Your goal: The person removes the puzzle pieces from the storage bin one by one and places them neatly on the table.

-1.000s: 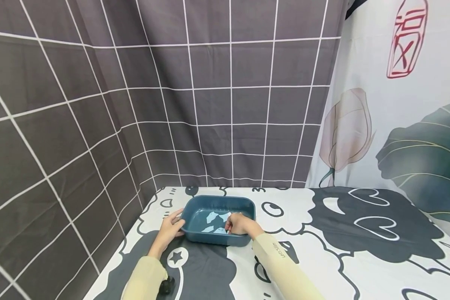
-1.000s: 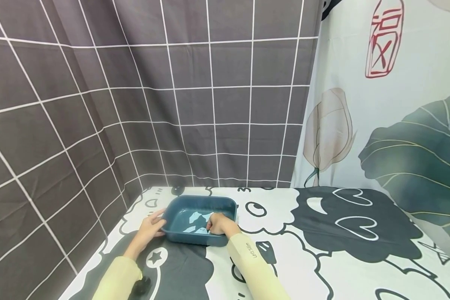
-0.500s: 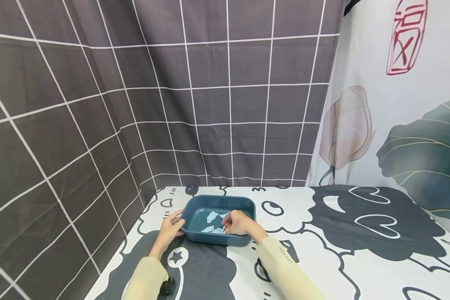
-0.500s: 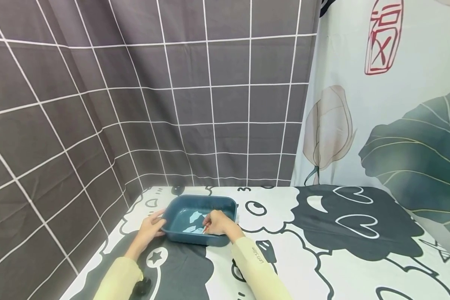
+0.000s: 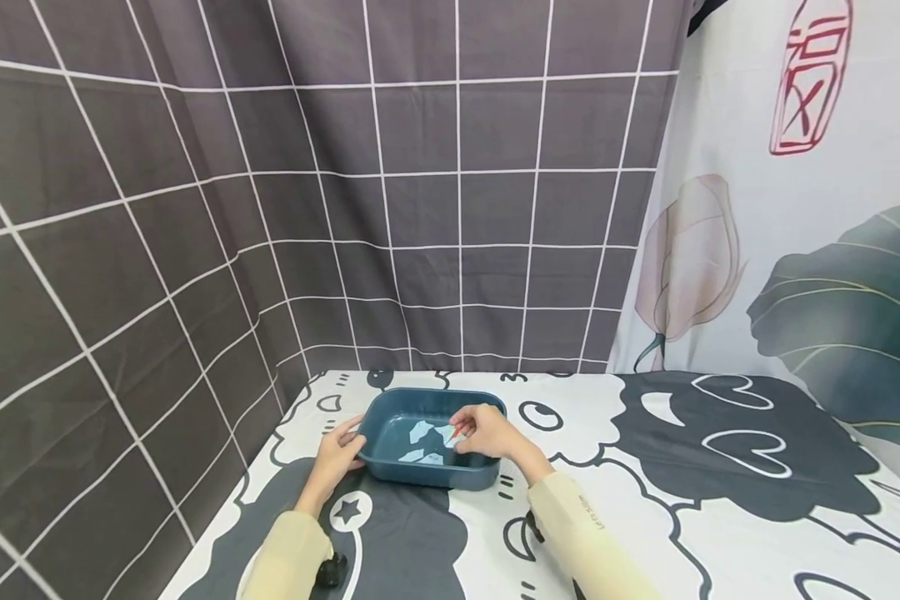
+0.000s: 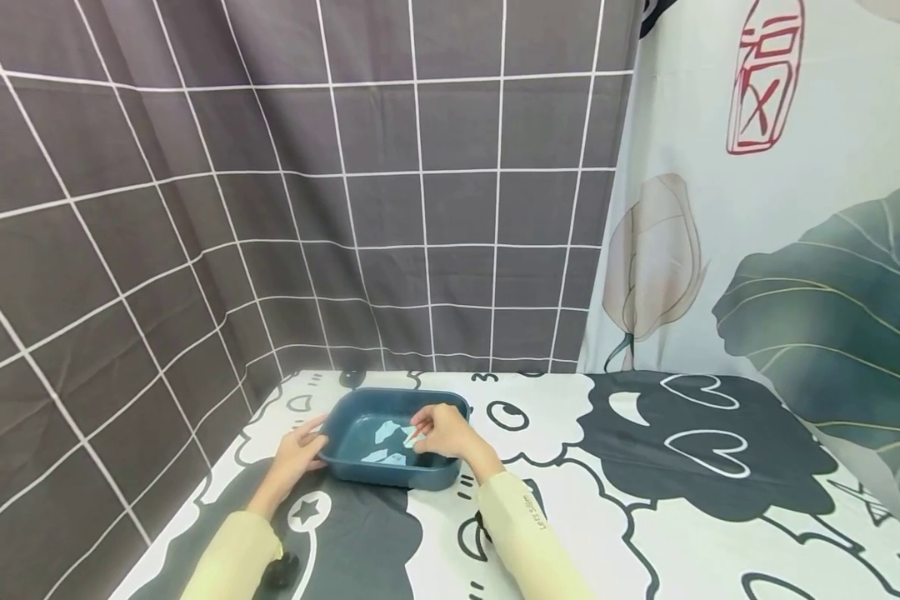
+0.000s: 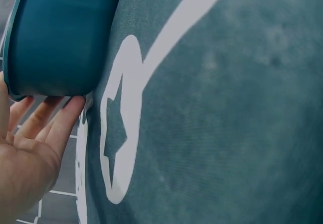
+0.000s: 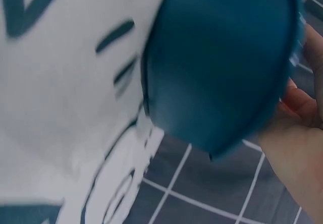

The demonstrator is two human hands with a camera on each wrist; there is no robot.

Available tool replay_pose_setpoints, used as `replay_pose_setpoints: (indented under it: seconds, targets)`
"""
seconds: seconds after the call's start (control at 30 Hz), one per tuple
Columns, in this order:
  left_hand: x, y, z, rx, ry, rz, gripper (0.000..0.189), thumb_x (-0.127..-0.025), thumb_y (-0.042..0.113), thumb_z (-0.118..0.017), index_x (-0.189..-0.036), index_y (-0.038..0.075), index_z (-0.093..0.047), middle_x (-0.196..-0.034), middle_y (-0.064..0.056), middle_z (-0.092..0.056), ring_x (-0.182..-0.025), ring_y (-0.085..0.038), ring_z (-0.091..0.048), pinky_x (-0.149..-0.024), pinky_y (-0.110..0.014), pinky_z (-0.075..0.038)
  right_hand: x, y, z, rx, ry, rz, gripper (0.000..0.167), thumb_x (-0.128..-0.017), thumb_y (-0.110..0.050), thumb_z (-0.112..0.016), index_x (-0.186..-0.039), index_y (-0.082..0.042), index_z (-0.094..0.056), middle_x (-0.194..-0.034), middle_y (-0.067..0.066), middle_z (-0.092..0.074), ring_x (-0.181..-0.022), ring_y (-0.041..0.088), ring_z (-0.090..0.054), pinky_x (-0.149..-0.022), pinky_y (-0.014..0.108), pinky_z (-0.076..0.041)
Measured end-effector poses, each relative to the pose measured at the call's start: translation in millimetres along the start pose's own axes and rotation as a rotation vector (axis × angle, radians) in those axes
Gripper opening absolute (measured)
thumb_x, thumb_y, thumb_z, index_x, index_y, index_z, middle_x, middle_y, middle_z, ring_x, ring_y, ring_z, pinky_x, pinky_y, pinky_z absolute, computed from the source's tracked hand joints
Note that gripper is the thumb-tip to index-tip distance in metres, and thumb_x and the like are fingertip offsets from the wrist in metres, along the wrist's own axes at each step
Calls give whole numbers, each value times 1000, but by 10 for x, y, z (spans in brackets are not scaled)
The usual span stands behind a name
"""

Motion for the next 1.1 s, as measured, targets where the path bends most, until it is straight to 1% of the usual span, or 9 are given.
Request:
replay_pose_setpoints:
  seconds: [0.1, 0.17, 0.23, 0.37, 0.6, 0.8, 0.9, 1.1]
  targets:
    - [-9, -10, 4, -1, -1, 30, 51, -90, 10, -50, -140, -1, -48, -130, -40, -52, -112, -47, -62, -78, -40, -62, 41, 21, 137, -30, 17, -23, 38, -72, 0, -72, -107, 10, -64, -91, 12, -67, -79, 10, -57, -71, 16, -51]
    - [-21, -24, 5, 5, -2, 66, 52, -91, 8, -49, -142, -1, -46, -132, -39, -52, -117, -48, -59, -82, -41, -61, 80, 43, 229, -36, 30, -44, 39, -72, 0, -71, -108, 11, -63, -91, 12, -66, -80, 11, -57, -72, 17, -51]
    - [-27, -24, 6, -5, -4, 84, 51, -92, 7, -49, -143, -1, -44, -133, -37, -52, -118, -47, -59, -83, -41, -61, 123, 74, 312, -18, 47, -60, 39, -72, 0, -71, -108, 10, -63, -92, 12, -66, -80, 11, -57, -73, 19, -51]
    - [-34, -25, 16, -10, -4, 85, 51, -92, 5, -50, -142, -3, -44, -131, -38, -54, -114, -46, -62, -81, -40, -62, 227, 150, 459, 6, 88, -85, 38, -72, 0, -72, -108, 10, -63, -92, 13, -67, -81, 12, -59, -74, 21, -52]
    - [-21, -3, 30, -29, -15, 80, 52, -90, 4, -50, -141, -3, -44, -130, -38, -54, -110, -46, -64, -78, -39, -62, 413, 345, 674, 27, 144, -118, 37, -71, 0, -72, -105, 10, -63, -90, 14, -67, -81, 13, -59, -72, 18, -50]
    - [-28, 63, 36, -58, -28, 74, 53, -90, 4, -51, -141, -2, -43, -129, -38, -55, -109, -45, -65, -76, -38, -63, 544, 492, 787, 25, 164, -145, 38, -71, 0, -71, -105, 14, -61, -89, 17, -67, -81, 16, -60, -71, 19, -50]
    - [-27, 82, 32, -74, -38, 83, 54, -89, 4, -51, -142, -2, -42, -129, -37, -55, -109, -45, -65, -76, -38, -63, 599, 563, 811, 11, 172, -166, 40, -70, 1, -71, -105, 16, -61, -89, 17, -67, -81, 14, -59, -71, 17, -50]
    - [-20, 99, 10, -91, -52, 94, 53, -90, 4, -51, -142, -1, -42, -129, -37, -55, -107, -45, -66, -75, -39, -63, 685, 655, 803, -20, 176, -174, 41, -70, 1, -71, -105, 19, -60, -88, 20, -68, -78, 9, -59, -70, 16, -51]
Point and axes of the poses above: each hand's wrist, its own x-axis away from the middle knuckle, its own z-axis out of the back of the hand, y = z × x, the point moved 4 cm from there along -x, towards the middle knuckle
